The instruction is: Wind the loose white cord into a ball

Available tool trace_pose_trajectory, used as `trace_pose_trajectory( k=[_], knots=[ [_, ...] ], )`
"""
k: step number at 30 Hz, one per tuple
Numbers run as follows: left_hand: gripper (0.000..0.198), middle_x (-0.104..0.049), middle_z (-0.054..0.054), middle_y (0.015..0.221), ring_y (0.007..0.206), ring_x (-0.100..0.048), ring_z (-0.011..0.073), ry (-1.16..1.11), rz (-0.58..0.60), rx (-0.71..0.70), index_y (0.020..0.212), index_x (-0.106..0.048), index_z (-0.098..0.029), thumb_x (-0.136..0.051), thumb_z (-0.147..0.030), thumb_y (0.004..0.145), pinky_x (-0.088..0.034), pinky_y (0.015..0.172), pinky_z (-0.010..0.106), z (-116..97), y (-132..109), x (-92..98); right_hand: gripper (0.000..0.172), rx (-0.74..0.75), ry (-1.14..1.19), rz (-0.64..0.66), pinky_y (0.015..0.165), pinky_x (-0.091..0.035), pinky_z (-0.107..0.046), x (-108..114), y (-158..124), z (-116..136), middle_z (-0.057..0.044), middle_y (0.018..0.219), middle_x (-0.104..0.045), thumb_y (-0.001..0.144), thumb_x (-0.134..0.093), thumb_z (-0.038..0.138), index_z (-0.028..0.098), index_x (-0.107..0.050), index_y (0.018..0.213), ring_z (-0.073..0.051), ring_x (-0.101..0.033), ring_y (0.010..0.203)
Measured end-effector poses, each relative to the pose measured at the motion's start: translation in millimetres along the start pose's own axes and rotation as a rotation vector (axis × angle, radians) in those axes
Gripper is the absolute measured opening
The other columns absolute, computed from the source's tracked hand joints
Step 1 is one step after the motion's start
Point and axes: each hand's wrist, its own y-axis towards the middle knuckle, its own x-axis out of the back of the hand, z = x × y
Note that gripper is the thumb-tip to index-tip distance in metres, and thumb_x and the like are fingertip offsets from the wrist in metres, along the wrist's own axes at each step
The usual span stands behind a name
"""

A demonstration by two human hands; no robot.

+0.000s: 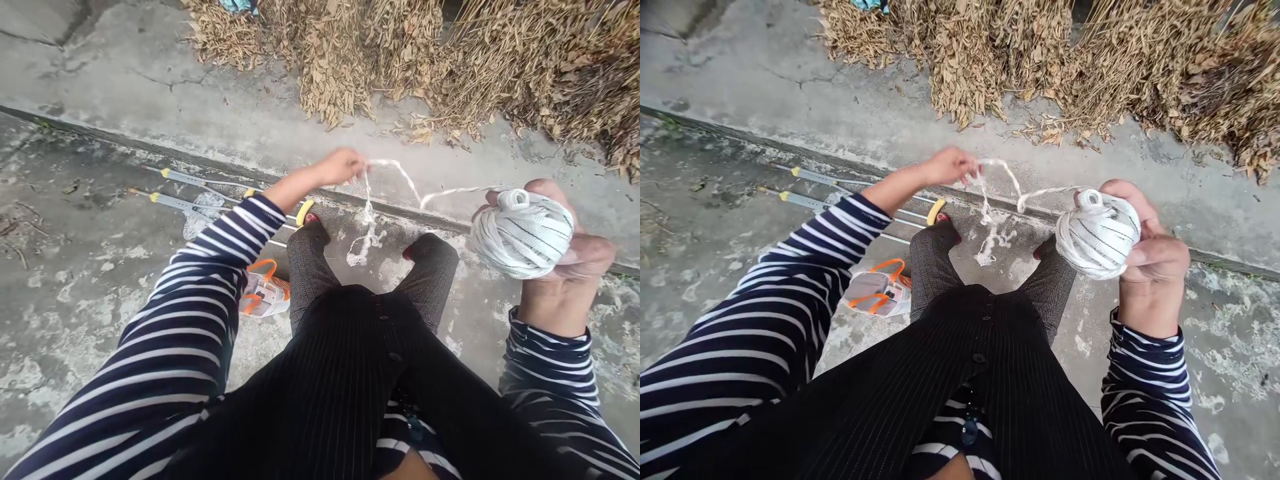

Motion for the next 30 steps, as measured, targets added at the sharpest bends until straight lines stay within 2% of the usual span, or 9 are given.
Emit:
trace_pose_trajectory(
  k=[4,7,10,14,18,20,23,26,30],
  knots=[
    [0.028,-0.067,0.005,0.082,0.088,-0.072,0.0168,-0.034,-0.229,0.022,0.112,-0.073,-0.015,-0.050,-0.031,0.107,-0.055,0.081,0.028,-46,57,21.3,0.061,0.049,0.007,0.069,0.074,-0.064,-0.051,-2,1,-3,-0.008,0.102,-0.079,0.048,-0.068,0.018,0.022,-0.079,0.108,-0.030,-0.073,0.081],
    [0.030,-0.068,0.005,0.084,0.092,-0.073,0.0175,-0.104,-0.198,-0.031,0.114,-0.071,-0.018,-0.045,-0.032,0.110,-0.056,0.083,0.030,-90,87,-2.3,0.058,0.027,0.021,0.082,0.077,-0.065,-0.053,2,-1,-7,-0.008,0.102,-0.080,0.050,-0.079,0.021,0.023,-0.080,0.108,-0.030,-0.075,0.083],
    [0.029,-0.070,0.005,0.088,0.094,-0.073,0.0168,-0.155,-0.119,-0.174,0.112,-0.071,-0.016,-0.045,-0.028,0.110,-0.056,0.084,0.030,-116,87,-33.8,0.058,0.019,0.035,0.065,0.081,-0.066,-0.053,10,-1,-10,-0.008,0.101,-0.080,0.050,-0.085,0.025,0.024,-0.081,0.108,-0.032,-0.076,0.088],
    [0.025,-0.075,0.008,0.088,0.085,-0.072,0.0134,-0.152,0.213,-0.292,0.095,-0.074,-0.012,-0.061,-0.032,0.103,-0.057,0.082,0.027,-97,36,-44.7,0.057,0.030,0.031,0.059,0.080,-0.066,-0.052,16,1,-10,-0.008,0.095,-0.079,0.049,-0.086,0.025,0.025,-0.081,0.106,-0.033,-0.076,0.090],
    [0.023,-0.077,0.006,0.085,0.080,-0.073,0.0130,-0.057,0.585,-0.151,0.089,-0.078,-0.014,-0.069,-0.035,0.094,-0.056,0.076,0.022,-41,-15,-15.7,0.058,0.033,0.023,0.041,0.062,-0.063,-0.041,18,4,-8,-0.006,0.097,-0.080,0.049,-0.080,0.022,0.026,-0.081,0.107,-0.025,-0.071,0.072],
    [0.019,-0.076,0.004,0.080,0.078,-0.072,0.0135,0.015,0.528,-0.048,0.087,-0.078,-0.015,-0.070,-0.032,0.091,-0.055,0.073,0.022,-17,-16,2.6,0.059,0.024,0.022,0.035,0.054,-0.058,-0.034,17,5,-9,-0.005,0.098,-0.080,0.047,-0.076,0.019,0.026,-0.081,0.106,-0.021,-0.068,0.065],
    [0.016,-0.070,0.004,0.069,0.071,-0.070,0.0149,0.054,0.212,0.069,0.090,-0.076,-0.014,-0.069,-0.028,0.093,-0.055,0.071,0.026,-6,19,18.4,0.062,-0.002,0.030,0.017,0.055,-0.056,-0.029,12,5,-13,-0.002,0.095,-0.080,0.045,-0.071,0.016,0.027,-0.082,0.106,-0.019,-0.067,0.066],
    [0.018,-0.071,0.004,0.073,0.074,-0.071,0.0144,-0.058,-0.038,0.049,0.100,-0.074,-0.018,-0.060,-0.029,0.102,-0.056,0.073,0.028,-33,75,6.9,0.064,-0.011,0.035,0.000,0.061,-0.058,-0.030,8,4,-18,0.000,0.095,-0.079,0.045,-0.070,0.017,0.029,-0.081,0.106,-0.019,-0.067,0.070],
    [0.021,-0.074,0.003,0.086,0.082,-0.072,0.0115,-0.211,-0.111,-0.143,0.106,-0.071,-0.021,-0.051,-0.028,0.108,-0.056,0.076,0.026,-95,119,-42.0,0.062,-0.028,0.037,0.009,0.062,-0.057,-0.031,13,2,-22,-0.001,0.097,-0.079,0.046,-0.074,0.020,0.028,-0.081,0.108,-0.020,-0.068,0.074]
  ],
)
